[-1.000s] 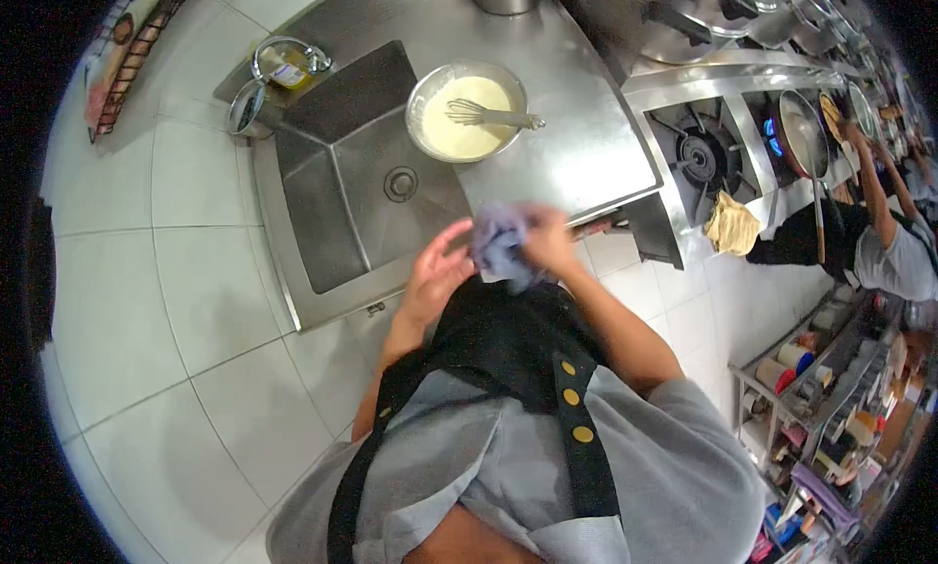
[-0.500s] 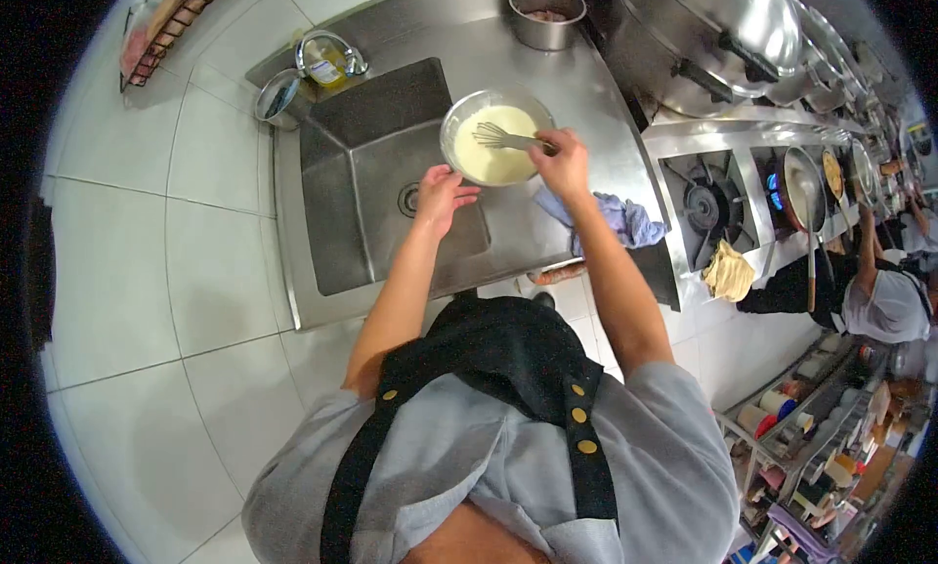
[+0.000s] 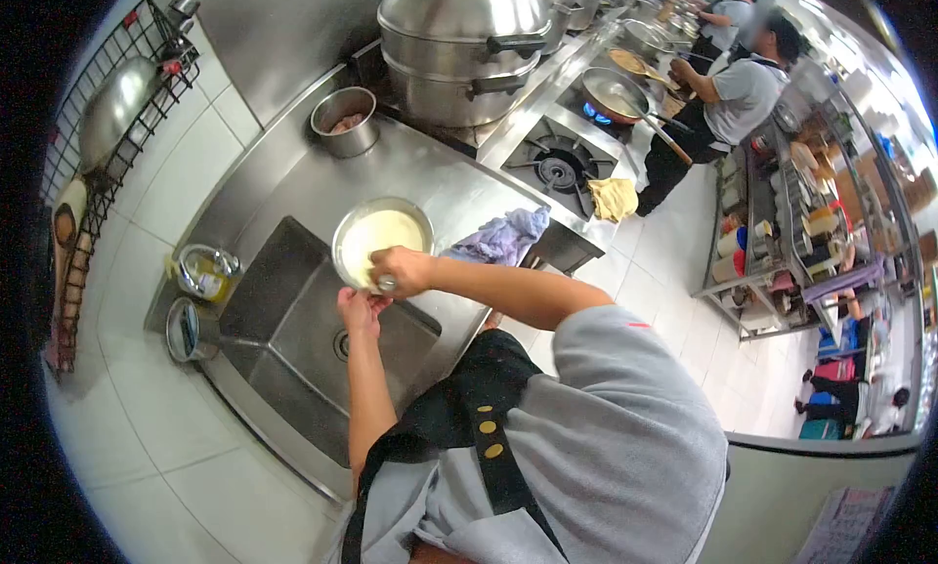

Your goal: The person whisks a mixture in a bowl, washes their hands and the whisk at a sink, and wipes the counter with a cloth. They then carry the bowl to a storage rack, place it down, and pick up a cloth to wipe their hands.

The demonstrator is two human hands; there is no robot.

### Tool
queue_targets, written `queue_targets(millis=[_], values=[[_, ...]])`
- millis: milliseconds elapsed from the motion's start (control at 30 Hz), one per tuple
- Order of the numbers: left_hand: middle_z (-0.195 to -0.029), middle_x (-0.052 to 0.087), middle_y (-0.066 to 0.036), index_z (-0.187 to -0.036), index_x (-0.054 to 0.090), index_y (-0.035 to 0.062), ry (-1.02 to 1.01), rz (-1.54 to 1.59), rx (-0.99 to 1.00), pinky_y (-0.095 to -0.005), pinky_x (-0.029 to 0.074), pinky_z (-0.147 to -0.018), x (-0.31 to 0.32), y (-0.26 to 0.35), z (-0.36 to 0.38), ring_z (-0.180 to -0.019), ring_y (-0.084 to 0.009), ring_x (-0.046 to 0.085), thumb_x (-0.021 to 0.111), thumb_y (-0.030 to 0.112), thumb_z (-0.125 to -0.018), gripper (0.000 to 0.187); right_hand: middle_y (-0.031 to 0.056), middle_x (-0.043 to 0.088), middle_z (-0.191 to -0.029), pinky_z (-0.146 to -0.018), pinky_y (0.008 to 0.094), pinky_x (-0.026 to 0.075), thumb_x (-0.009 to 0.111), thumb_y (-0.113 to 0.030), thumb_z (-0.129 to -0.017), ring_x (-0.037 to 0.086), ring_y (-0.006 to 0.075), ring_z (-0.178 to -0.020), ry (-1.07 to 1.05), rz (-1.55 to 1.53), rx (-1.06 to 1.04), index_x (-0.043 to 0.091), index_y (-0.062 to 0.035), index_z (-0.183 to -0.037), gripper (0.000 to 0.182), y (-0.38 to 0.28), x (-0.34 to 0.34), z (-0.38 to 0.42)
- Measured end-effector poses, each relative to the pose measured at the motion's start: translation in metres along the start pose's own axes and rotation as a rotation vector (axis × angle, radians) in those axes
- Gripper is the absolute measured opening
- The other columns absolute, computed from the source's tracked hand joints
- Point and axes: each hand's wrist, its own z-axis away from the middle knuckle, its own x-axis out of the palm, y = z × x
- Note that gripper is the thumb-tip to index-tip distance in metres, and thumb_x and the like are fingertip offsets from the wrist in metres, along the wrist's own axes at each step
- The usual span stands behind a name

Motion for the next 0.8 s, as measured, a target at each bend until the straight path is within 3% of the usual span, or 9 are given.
queue_targets(millis=[133, 267, 367, 400, 533, 633, 700, 767, 800], values=[[-0.075, 0.057, -0.016, -0.086, 0.037, 0.002, -0.012, -0.002, -0.023, -0.0365, 0.053, -0.047, -0.007, 0.003, 0.001, -0.054, -0.0257, 0.06, 0.049, -0.003, -0.081, 0.014, 0.0131, 0.053, -0.076, -0.067, 0.0407, 0.045, 0.067, -0.012, -0.059, 0.057, 0.0328, -0.075, 0.143, 0.153, 0.186, 0.06, -0.0073, -0.072, 0.015, 0.017, -0.017, -0.008], [-0.078, 0.058, -0.019, -0.088, 0.036, 0.0017, -0.048, 0.0, -0.039, -0.0391, 0.054, -0.05, -0.016, 0.0, -0.007, -0.058, -0.029, 0.06, 0.049, -0.002, -0.082, 0.015, 0.014, 0.053, -0.079, -0.068, 0.0406, 0.046, 0.067, -0.015, -0.06, 0.056, 0.0335, -0.074, -0.157, -0.034, -0.002, 0.06, -0.0072, -0.074, 0.017, -0.012, -0.004, -0.003], [-0.081, 0.058, -0.02, -0.088, 0.038, 0.0011, -0.048, 0.016, -0.028, -0.0396, 0.055, -0.05, -0.01, 0.005, 0.003, -0.061, -0.03, 0.062, 0.051, -0.002, -0.081, 0.015, 0.0141, 0.053, -0.08, -0.065, 0.043, 0.046, 0.064, -0.013, -0.061, 0.056, 0.0343, -0.073, 0.032, 0.115, 0.13, 0.058, -0.0067, -0.074, 0.016, 0.019, -0.025, -0.002], [-0.083, 0.059, -0.018, -0.091, 0.042, -0.0013, -0.05, 0.029, -0.035, -0.0352, 0.055, -0.05, -0.007, 0.004, 0.005, -0.063, -0.0272, 0.064, 0.053, -0.003, -0.08, 0.015, 0.0141, 0.053, -0.081, -0.062, 0.0431, 0.046, 0.064, -0.012, -0.061, 0.056, 0.0345, -0.072, 0.027, 0.115, 0.179, 0.058, -0.0062, -0.074, 0.016, 0.021, -0.023, -0.009], [-0.082, 0.059, -0.015, -0.092, 0.046, -0.0008, -0.029, 0.054, -0.022, -0.0362, 0.056, -0.049, -0.005, 0.007, 0.0, -0.059, -0.0238, 0.062, 0.051, -0.004, -0.078, 0.014, 0.0137, 0.055, -0.084, -0.067, 0.0393, 0.048, 0.066, -0.004, -0.062, 0.058, 0.0318, -0.076, -0.203, -0.004, -0.043, 0.06, -0.0049, -0.076, 0.016, -0.004, -0.009, 0.003], [-0.079, 0.057, -0.018, -0.088, 0.043, -0.0015, -0.042, -0.007, -0.019, -0.0373, 0.056, -0.05, -0.01, 0.008, 0.005, -0.06, -0.0274, 0.063, 0.05, -0.001, -0.08, 0.011, 0.0118, 0.058, -0.078, -0.065, 0.0346, 0.049, 0.066, 0.001, -0.063, 0.059, 0.0295, -0.069, 0.055, 0.015, 0.177, 0.062, -0.0033, -0.076, 0.014, 0.01, -0.03, 0.001], [-0.079, 0.058, -0.018, -0.087, 0.042, -0.0009, -0.016, 0.04, -0.027, -0.0377, 0.056, -0.049, -0.005, 0.0, 0.004, -0.059, -0.0278, 0.062, 0.049, -0.002, -0.08, 0.01, 0.0107, 0.058, -0.078, -0.063, 0.0338, 0.048, 0.066, 0.002, -0.063, 0.058, 0.0274, -0.068, 0.166, 0.153, 0.126, 0.062, -0.0032, -0.075, 0.014, 0.016, -0.017, -0.018], [-0.079, 0.058, -0.018, -0.087, 0.042, -0.0012, -0.001, 0.027, -0.055, -0.0377, 0.055, -0.049, -0.006, 0.001, 0.002, -0.058, -0.0278, 0.062, 0.05, -0.002, -0.08, 0.01, 0.0098, 0.057, -0.076, -0.062, 0.0326, 0.047, 0.066, 0.001, -0.065, 0.057, 0.0268, -0.067, 0.045, -0.007, 0.014, 0.062, -0.0034, -0.074, 0.012, -0.005, -0.007, -0.019], [-0.079, 0.058, -0.018, -0.087, 0.042, -0.0013, 0.004, 0.019, -0.065, -0.0376, 0.055, -0.049, -0.007, 0.004, 0.0, -0.058, -0.0278, 0.062, 0.05, -0.002, -0.08, 0.01, 0.0094, 0.057, -0.076, -0.064, 0.0317, 0.046, 0.066, 0.001, -0.067, 0.058, 0.0265, -0.068, -0.03, -0.07, 0.085, 0.062, -0.0037, -0.074, 0.01, -0.014, -0.01, -0.01]])
